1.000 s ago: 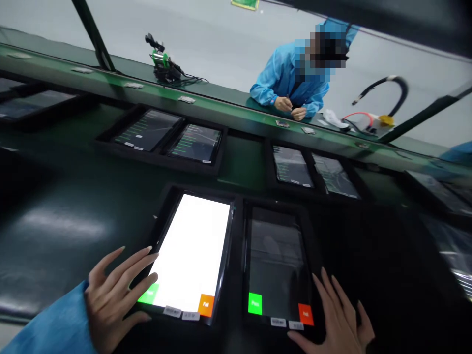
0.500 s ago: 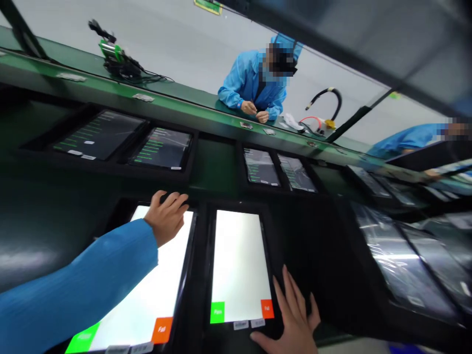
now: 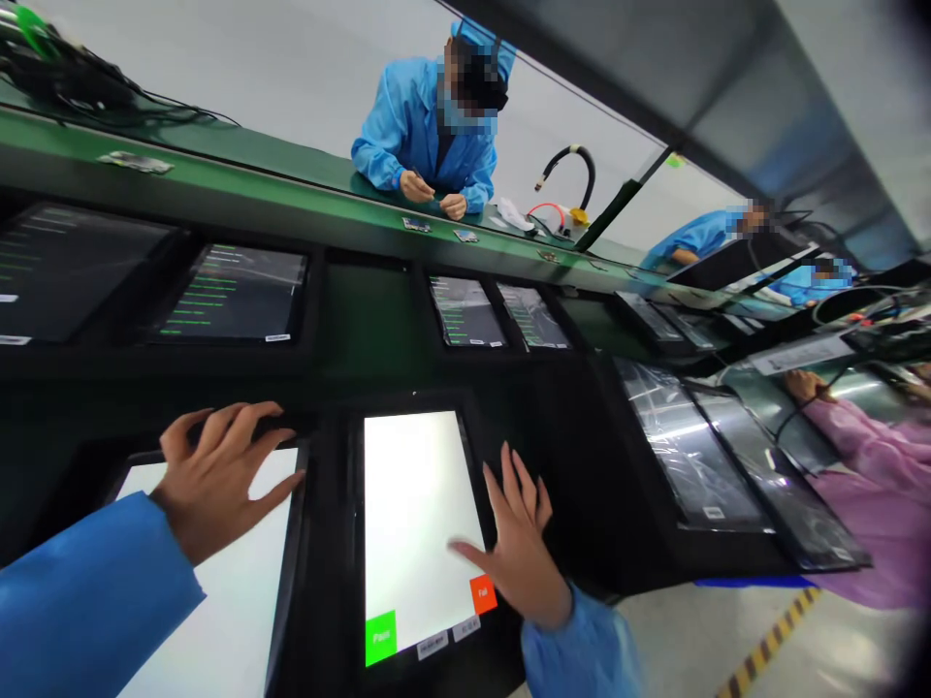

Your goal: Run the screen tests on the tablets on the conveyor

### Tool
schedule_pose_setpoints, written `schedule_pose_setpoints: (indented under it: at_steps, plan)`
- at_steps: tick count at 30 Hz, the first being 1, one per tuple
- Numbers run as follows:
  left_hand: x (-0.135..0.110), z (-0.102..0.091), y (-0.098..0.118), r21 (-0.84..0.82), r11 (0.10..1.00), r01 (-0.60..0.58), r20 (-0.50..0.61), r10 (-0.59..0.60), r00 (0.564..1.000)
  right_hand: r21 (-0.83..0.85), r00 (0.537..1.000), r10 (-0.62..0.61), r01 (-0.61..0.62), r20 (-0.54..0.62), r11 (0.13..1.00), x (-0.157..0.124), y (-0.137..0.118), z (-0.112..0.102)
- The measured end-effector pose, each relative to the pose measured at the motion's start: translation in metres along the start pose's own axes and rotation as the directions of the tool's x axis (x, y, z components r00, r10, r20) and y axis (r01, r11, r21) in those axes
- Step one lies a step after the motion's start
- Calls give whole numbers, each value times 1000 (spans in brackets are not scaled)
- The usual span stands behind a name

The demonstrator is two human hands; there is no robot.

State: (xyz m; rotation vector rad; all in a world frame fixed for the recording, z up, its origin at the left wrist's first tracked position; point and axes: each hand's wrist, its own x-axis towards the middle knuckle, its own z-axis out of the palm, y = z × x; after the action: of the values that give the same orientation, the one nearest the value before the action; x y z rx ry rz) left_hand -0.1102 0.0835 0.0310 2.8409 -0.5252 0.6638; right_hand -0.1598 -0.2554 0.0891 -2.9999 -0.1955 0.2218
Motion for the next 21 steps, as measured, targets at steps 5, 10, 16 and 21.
schedule_pose_setpoints:
  at_steps: [5,10,16,21]
  plan:
    - [6,10,17,-37,996,-76,-49,74,996,98,983,166,-158,-80,983,66,-24,-9]
    - [6,15,18,12,998,-59,-69,60,996,129,976,166,-148,-143,981,66,-20,0]
    - [10,8,7,68,997,38,19,-39,999,118,973,128,-106,-193,987,70,-17,9]
    - [11,4,0,44,996,83,-6,-83,997,117,953,159,-133,-258,984,91,-24,16]
